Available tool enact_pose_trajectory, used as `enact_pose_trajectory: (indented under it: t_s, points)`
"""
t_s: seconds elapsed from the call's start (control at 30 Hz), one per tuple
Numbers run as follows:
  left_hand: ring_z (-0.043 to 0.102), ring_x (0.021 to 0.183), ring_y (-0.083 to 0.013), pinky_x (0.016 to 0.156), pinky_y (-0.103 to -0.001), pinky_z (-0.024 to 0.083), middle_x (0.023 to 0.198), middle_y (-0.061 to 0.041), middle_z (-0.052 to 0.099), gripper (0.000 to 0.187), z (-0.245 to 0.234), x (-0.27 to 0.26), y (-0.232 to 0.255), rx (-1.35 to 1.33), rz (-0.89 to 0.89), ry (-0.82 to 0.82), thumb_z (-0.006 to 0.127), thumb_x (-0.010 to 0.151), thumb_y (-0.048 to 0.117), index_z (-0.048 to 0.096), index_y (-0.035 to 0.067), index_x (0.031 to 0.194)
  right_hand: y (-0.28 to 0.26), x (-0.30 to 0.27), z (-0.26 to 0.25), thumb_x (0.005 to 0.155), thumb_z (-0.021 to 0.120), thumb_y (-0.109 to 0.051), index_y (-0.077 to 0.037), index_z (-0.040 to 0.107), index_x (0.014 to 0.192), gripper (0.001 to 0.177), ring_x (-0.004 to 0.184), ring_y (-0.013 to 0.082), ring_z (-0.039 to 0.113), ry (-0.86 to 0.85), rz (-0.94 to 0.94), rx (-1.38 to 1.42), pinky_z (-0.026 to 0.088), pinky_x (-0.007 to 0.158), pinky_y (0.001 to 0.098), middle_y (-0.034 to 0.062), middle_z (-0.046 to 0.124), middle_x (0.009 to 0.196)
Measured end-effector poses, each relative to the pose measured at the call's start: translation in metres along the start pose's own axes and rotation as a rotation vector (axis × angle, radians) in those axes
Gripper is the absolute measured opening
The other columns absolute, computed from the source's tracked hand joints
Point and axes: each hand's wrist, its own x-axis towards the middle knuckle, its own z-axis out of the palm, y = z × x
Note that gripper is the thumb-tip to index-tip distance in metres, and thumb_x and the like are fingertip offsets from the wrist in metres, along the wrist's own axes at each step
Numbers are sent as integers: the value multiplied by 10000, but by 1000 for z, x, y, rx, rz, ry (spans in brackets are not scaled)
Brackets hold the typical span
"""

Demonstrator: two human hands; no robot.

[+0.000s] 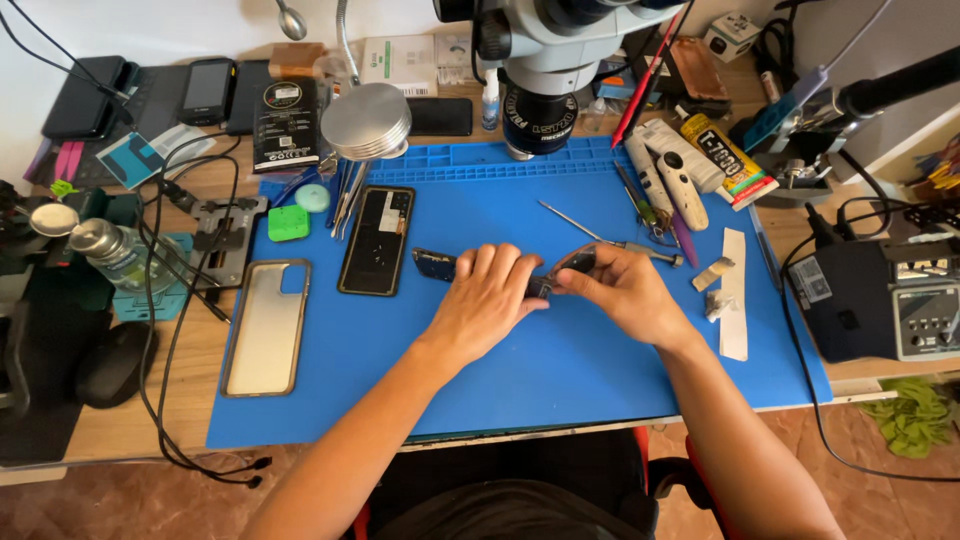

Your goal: The person disassembles a smartphone using a screwdriver and tweezers, removes the back cover, and manipulates internal components including the battery and camera module. The person then reassembles the device by placing the back cover back and securing it with screws.

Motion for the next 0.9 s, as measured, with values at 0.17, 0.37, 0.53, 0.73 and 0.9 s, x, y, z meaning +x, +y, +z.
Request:
enact_pose_trajectory:
  t_s: [0.17,0.37,0.53,0.73,0.9]
  points:
    - [469,941,-271,834,-416,351,963,-44,423,398,12,-4,-2,-59,-11,75,776,885,422,570,114,1030,11,-5,-7,927,814,-87,40,789,1066,189,852,182,774,-5,-54,-76,666,764,344,182,797,900]
    - [500,979,-271,843,-423,324,978,-40,467,324,16,-8,-7,15,-7,181,809,874,328,581,152,1024,-7,-10,5,930,807,-114,-11,801,1061,167,901,152,746,2,-190,-77,636,781,295,155,806,985]
    - [504,954,-254,817,-408,294,959,-32,464,331,7,-4,-5,67,-14,259,856,857,277,581,152,991,-13,-13,13,934,789,-77,10,780,1026,126,1024,245,772,18,-306,-22,641,824,331,174,792,1018]
    - [504,928,-237,819,-409,297,924,-23,457,334,3,-1,-4,90,-1,308,873,856,246,566,151,947,-7,-13,17,927,782,-29,37,770,1013,109,1080,323,779,42,-377,-50,652,866,391,192,786,1006]
    - [497,927,-239,822,-410,286,920,-34,458,320,-2,1,-1,89,3,297,869,851,202,573,133,951,-4,-12,17,932,777,-21,32,769,1017,100,1037,317,789,52,-435,-87,649,851,400,186,784,997]
